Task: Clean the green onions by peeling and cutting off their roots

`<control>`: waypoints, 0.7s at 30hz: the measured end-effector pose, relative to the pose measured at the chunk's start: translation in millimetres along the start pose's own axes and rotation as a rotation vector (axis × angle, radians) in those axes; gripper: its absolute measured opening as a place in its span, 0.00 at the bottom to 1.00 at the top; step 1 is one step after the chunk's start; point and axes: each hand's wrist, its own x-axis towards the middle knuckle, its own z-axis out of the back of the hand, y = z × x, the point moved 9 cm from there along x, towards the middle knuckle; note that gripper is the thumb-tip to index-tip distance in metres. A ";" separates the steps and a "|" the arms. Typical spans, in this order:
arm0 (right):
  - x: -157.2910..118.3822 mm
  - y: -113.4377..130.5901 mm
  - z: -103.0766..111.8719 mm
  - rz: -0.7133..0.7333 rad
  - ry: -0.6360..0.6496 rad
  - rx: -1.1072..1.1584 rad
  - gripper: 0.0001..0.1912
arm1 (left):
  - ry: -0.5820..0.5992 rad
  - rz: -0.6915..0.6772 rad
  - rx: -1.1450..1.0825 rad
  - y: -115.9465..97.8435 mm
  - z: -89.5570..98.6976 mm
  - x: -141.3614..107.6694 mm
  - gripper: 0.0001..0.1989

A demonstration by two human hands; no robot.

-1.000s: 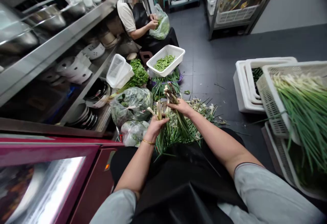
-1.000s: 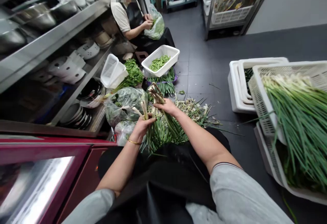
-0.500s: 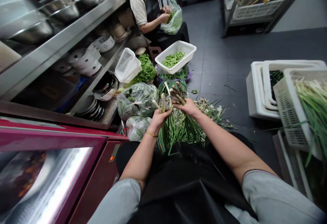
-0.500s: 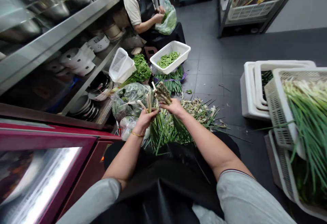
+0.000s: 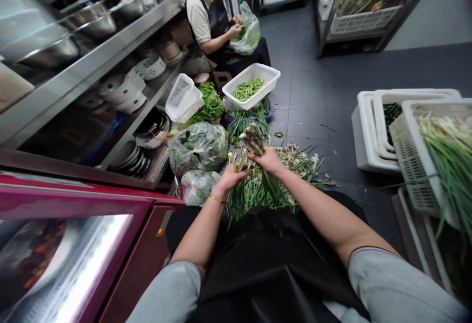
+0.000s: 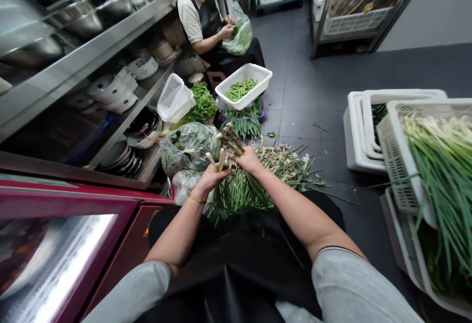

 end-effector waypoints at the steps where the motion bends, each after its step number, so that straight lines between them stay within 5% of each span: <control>1: -0.5 0.7 -2.5 0.009 0.006 -0.013 0.21 | -0.011 -0.009 -0.012 -4.8 0.0 0.9 0.16; 6: 16.1 2.6 64.2 0.012 -0.409 0.175 0.18 | 0.023 0.069 -0.315 -11.1 12.9 2.6 0.21; 8: 21.4 2.7 78.4 0.010 -0.443 0.225 0.18 | 0.011 0.061 -0.467 -12.6 25.6 2.7 0.22; 10: 21.6 5.6 68.2 0.023 -0.332 0.146 0.18 | -0.003 0.021 -0.568 -15.3 36.2 3.5 0.21; 14: 3.6 7.5 14.5 0.028 -0.033 -0.083 0.19 | 0.021 -0.052 -0.696 -20.0 40.3 7.0 0.18; 21: 1.9 12.1 -10.1 0.058 0.041 0.020 0.26 | 0.190 0.034 -0.621 -0.6 11.8 9.8 0.18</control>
